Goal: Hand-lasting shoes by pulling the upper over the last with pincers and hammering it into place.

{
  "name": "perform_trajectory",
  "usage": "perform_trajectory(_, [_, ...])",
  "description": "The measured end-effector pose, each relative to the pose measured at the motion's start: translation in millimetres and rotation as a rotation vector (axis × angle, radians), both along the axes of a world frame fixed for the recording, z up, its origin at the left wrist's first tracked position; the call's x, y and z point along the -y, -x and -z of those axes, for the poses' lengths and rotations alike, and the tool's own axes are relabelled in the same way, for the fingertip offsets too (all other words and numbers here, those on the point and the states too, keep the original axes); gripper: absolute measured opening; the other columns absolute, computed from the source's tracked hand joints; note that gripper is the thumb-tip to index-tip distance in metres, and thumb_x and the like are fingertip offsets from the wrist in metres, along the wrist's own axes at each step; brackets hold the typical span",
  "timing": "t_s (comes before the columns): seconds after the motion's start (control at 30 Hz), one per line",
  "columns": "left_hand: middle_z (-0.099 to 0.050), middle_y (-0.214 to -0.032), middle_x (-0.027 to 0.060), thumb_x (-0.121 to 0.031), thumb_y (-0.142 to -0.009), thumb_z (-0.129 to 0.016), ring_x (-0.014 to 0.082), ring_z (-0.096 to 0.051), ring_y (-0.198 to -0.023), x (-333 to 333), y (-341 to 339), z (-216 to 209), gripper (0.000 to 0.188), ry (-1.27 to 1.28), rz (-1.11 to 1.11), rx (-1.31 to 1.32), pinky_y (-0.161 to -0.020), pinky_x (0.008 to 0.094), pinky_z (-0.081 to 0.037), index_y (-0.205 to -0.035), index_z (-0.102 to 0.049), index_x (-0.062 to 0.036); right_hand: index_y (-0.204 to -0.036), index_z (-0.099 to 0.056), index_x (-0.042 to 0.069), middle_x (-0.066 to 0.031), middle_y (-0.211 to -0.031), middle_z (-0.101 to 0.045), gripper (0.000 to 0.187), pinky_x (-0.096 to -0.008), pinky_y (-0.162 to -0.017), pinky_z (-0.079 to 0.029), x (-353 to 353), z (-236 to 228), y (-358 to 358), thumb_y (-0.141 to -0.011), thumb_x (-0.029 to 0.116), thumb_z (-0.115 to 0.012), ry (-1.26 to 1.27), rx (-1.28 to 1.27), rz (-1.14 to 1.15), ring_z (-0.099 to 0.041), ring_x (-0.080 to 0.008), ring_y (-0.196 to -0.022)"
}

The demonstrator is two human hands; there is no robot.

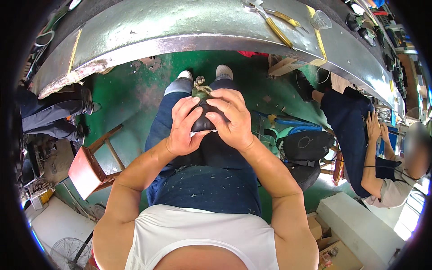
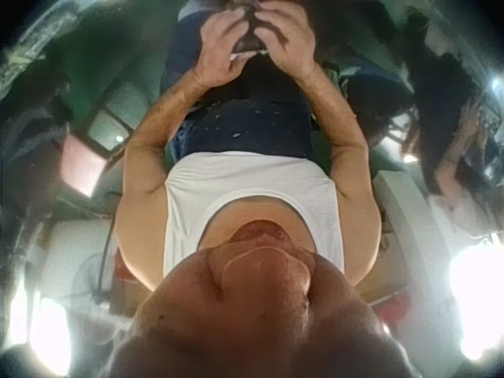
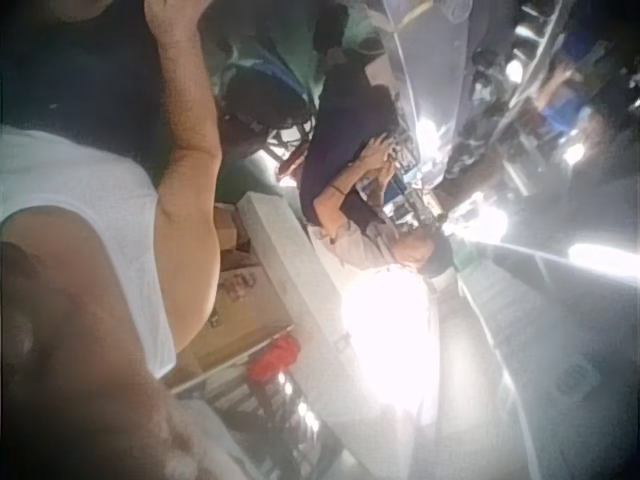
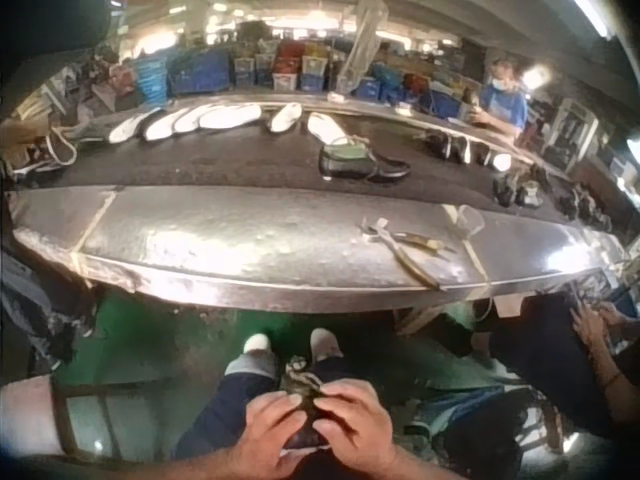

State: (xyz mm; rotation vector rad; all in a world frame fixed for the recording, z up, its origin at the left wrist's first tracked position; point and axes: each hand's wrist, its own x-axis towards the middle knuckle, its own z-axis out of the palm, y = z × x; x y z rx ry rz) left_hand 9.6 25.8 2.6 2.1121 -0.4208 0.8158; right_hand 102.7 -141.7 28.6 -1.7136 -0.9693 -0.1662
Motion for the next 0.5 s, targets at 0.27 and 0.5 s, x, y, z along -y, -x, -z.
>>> perform_trajectory(0.27, [-0.054,-0.135,0.0172,-0.016,-0.073,-0.081,0.0372,-0.053,-0.118,1,7,2,0.057,-0.024,-0.013,0.062,-0.097,0.0507,-0.043,-0.123,-0.059,-0.0004,-0.116,-0.061,0.001,-0.0173,-0.117,-0.059,0.038,-0.0434,-0.093,-0.048,5,-10,-4,-0.085,0.019,-0.075,0.139,-0.042,-0.139,-0.058,-0.0360,-0.107])
perform_trajectory(0.5, [-0.055,-0.128,0.0159,-0.015,-0.067,-0.083,0.0375,-0.053,-0.116,4,8,-5,0.059,0.027,-0.009,0.008,-0.093,0.0507,-0.044,-0.120,-0.061,-0.0027,-0.103,-0.050,0.005,-0.0169,-0.114,-0.058,0.038,-0.0440,-0.090,-0.049,9,-15,-4,-0.080,0.012,-0.079,0.145,-0.135,-0.198,-0.057,-0.0367,-0.104])
